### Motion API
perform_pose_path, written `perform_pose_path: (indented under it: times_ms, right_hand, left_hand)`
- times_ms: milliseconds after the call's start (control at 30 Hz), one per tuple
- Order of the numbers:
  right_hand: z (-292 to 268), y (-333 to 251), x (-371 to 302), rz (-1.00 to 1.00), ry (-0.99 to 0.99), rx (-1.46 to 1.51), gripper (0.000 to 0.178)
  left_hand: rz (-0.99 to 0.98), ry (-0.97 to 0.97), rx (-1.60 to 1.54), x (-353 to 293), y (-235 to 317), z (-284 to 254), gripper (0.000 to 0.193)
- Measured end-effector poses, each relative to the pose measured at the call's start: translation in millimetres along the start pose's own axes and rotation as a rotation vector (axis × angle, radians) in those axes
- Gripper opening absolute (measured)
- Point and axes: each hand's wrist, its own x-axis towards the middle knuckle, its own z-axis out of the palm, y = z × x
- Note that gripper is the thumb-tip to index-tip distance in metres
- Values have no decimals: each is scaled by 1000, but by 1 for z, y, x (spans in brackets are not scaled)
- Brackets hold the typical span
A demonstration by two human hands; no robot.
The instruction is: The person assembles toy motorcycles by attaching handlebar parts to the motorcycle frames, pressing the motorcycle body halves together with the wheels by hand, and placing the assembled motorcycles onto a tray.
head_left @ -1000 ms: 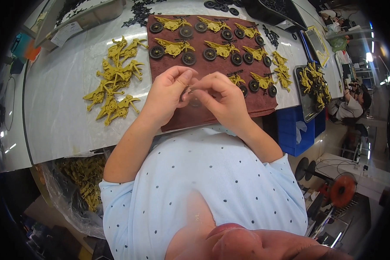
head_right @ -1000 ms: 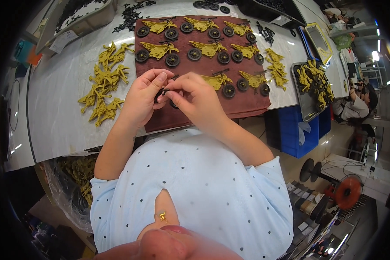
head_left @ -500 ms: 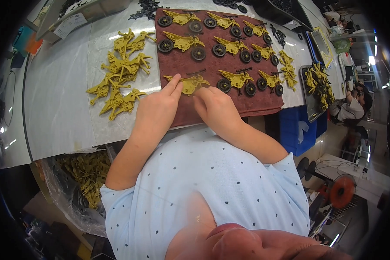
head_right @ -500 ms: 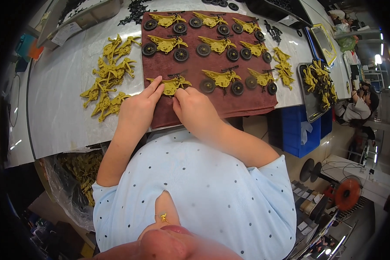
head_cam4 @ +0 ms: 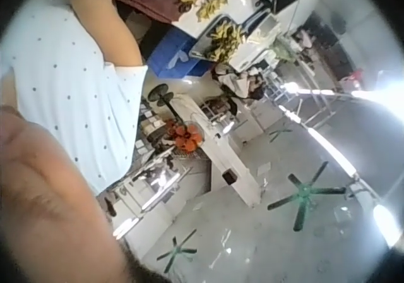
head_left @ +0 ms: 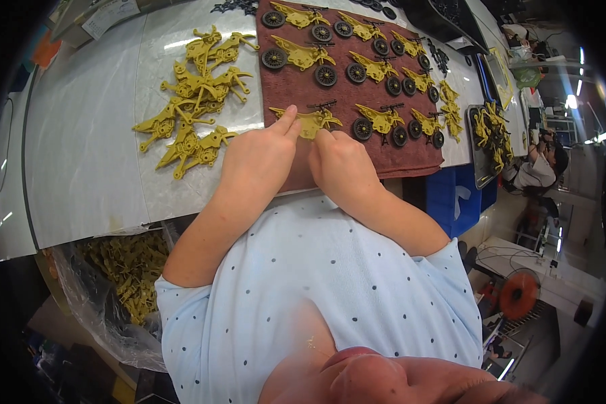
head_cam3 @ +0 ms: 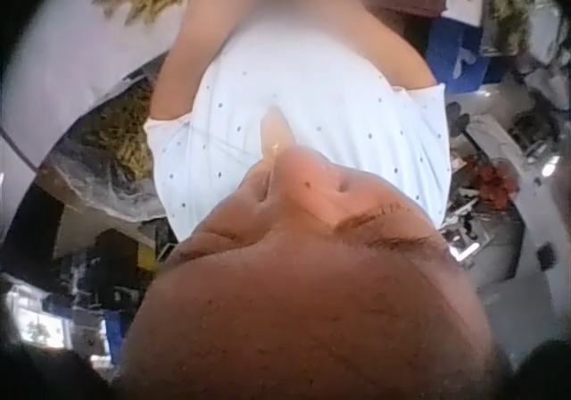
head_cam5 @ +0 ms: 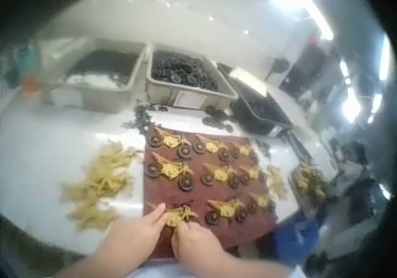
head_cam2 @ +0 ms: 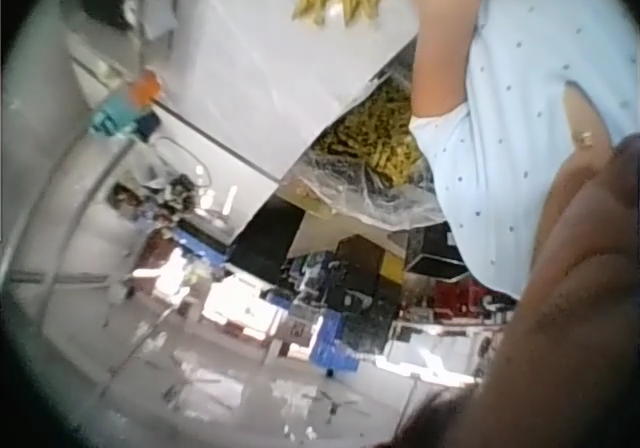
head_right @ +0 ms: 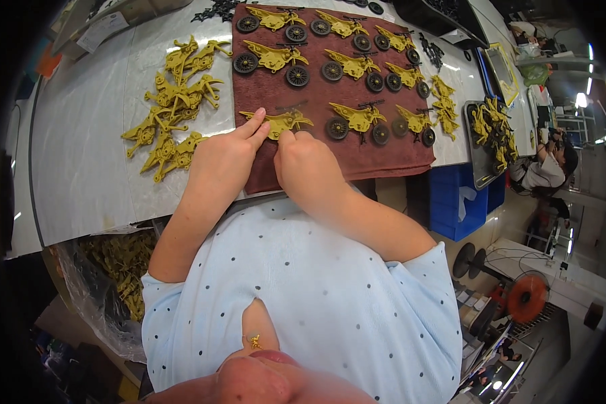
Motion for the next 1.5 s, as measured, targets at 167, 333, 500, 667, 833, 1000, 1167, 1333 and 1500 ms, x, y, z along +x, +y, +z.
perform_pose_path:
  times_ms: [167, 333, 500, 667, 833, 1000, 1167, 1333, 1500]
  right_hand:
    - [-2, -10, 5, 64, -48, -36, 13]
    - [2, -15, 13, 87, -103, -174, 9]
    - [-4, -14, 28, 115, -277, -167, 11]
    - [2, 2, 9, 39, -101, -18, 12]
    - [-3, 7, 1, 57, 71, 94, 10]
    - [-8, 11, -4, 34, 110, 216, 13]
    - [-4, 12, -2, 35, 98, 153, 9]
    - [1, 8, 3, 68, 18, 105, 6]
    - [5, 9, 12, 109, -17, 155, 11]
  left_hand:
    - [-15, -27, 25, 3, 4, -4, 34]
    - [-17, -42, 57, 7, 4, -4, 29]
    - [2, -39, 58, 9, 1, -3, 25]
    - [-11, -69, 22, 10, 2, -8, 25]
    - [-27, -76, -222, 8, -3, -10, 27]
    - [-55, -59, -213, 5, 3, -11, 27]
    - [-37, -33, -201, 7, 6, -5, 25]
    - [-35, -82, -92, 7, 9, -2, 25]
    - [-11, -119, -36, 8, 8, 3, 25]
